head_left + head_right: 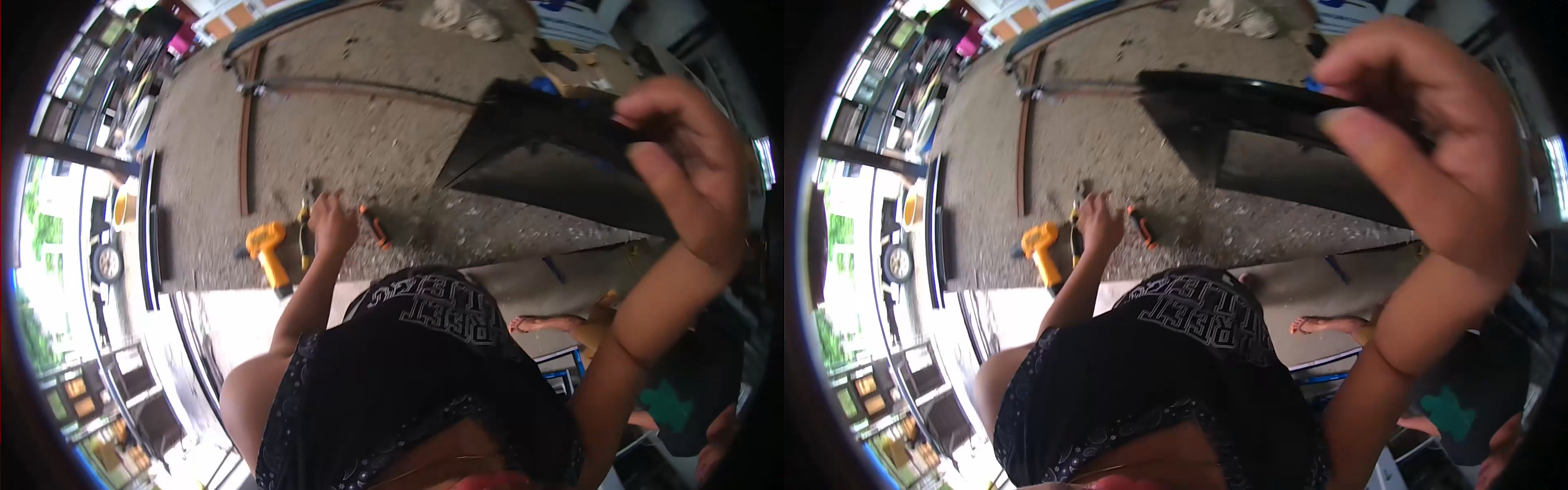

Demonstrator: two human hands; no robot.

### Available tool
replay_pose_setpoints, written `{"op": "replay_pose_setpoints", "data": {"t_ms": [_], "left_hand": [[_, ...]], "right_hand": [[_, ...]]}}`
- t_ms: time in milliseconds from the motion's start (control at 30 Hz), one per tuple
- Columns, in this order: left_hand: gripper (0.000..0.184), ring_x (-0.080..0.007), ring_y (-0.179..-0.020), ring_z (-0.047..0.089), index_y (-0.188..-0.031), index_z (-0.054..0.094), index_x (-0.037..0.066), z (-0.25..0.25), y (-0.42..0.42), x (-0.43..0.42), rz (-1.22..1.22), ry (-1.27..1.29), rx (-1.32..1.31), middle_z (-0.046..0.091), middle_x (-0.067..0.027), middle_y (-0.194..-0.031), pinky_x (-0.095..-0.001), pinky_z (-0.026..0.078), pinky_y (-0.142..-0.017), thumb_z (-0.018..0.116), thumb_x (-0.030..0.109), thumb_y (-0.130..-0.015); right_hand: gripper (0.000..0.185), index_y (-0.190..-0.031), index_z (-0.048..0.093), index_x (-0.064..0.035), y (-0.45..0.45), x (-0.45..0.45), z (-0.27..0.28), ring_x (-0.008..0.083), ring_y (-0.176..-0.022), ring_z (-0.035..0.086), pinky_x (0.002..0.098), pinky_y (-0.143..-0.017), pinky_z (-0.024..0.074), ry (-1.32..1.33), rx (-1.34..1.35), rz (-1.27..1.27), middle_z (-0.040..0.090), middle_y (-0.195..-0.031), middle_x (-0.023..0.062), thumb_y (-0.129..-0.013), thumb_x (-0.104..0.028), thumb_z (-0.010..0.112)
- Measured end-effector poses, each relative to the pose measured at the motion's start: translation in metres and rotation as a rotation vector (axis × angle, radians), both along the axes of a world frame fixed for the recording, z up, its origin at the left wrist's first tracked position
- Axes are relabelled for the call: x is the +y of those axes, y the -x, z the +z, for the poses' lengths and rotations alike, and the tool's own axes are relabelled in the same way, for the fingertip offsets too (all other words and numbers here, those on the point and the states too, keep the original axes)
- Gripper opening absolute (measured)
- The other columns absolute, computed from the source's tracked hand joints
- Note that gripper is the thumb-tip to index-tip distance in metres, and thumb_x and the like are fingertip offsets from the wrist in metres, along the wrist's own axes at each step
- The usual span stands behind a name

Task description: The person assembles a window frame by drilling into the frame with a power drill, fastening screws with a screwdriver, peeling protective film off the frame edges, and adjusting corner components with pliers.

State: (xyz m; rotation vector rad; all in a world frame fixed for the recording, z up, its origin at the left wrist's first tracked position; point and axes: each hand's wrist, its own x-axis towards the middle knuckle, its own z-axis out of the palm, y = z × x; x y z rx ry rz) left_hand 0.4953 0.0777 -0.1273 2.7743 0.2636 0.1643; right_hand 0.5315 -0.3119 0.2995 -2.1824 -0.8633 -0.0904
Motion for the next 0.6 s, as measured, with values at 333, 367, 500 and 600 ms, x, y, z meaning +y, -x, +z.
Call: {"op": "replay_pose_setpoints", "data": {"t_ms": [333,367,500,600], "left_hand": [[0.080,-0.0409,-0.113,0.055,-0.134,0.041,-0.003,-0.020,0.054,0.056,0.384,-0.027,0.348,0.052,-0.0229,-0.126,-0.0490,0.049,-0.091,0.068,0.052,-0.084],[0.075,-0.0404,-0.106,0.059,-0.130,0.045,-0.003,-0.026,0.050,0.068,0.354,0.063,0.352,0.057,-0.0216,-0.117,-0.0487,0.050,-0.089,0.068,0.052,-0.085],[0.045,-0.0214,-0.071,0.060,-0.109,0.058,0.001,0.003,0.052,0.078,0.497,1.237,0.278,0.061,-0.0076,-0.082,-0.0375,0.051,-0.063,0.066,0.041,-0.090],[0.033,-0.0141,-0.068,0.058,-0.111,0.055,0.004,0.098,0.065,0.037,0.315,1.421,0.092,0.059,-0.0054,-0.083,-0.0300,0.049,-0.055,0.066,0.022,-0.086]], "right_hand": [[0.033,-0.104,0.063,-0.0026,-0.045,0.011,0.004,0.0111,-0.096,0.063,0.0272,-0.086,0.0500,0.120,-0.118,0.006,0.064,-0.097,0.0013,-0.077,-0.009,0.080],[0.033,-0.105,0.063,-0.0031,-0.048,0.011,0.001,0.0111,-0.096,0.063,0.0272,-0.085,0.0503,0.065,-0.043,-0.033,0.064,-0.097,0.0010,-0.077,-0.010,0.080],[0.033,-0.100,0.067,-0.0026,-0.050,-0.014,-0.001,0.0160,-0.072,0.061,0.0310,-0.068,0.0492,0.280,-0.303,-0.107,0.065,-0.078,0.0072,-0.084,-0.030,0.074],[0.037,-0.092,0.068,-0.0032,-0.044,-0.034,0.000,0.0240,-0.059,0.060,0.0361,-0.059,0.0471,0.440,-0.400,-0.222,0.062,-0.066,0.0126,-0.085,-0.040,0.071]]}}
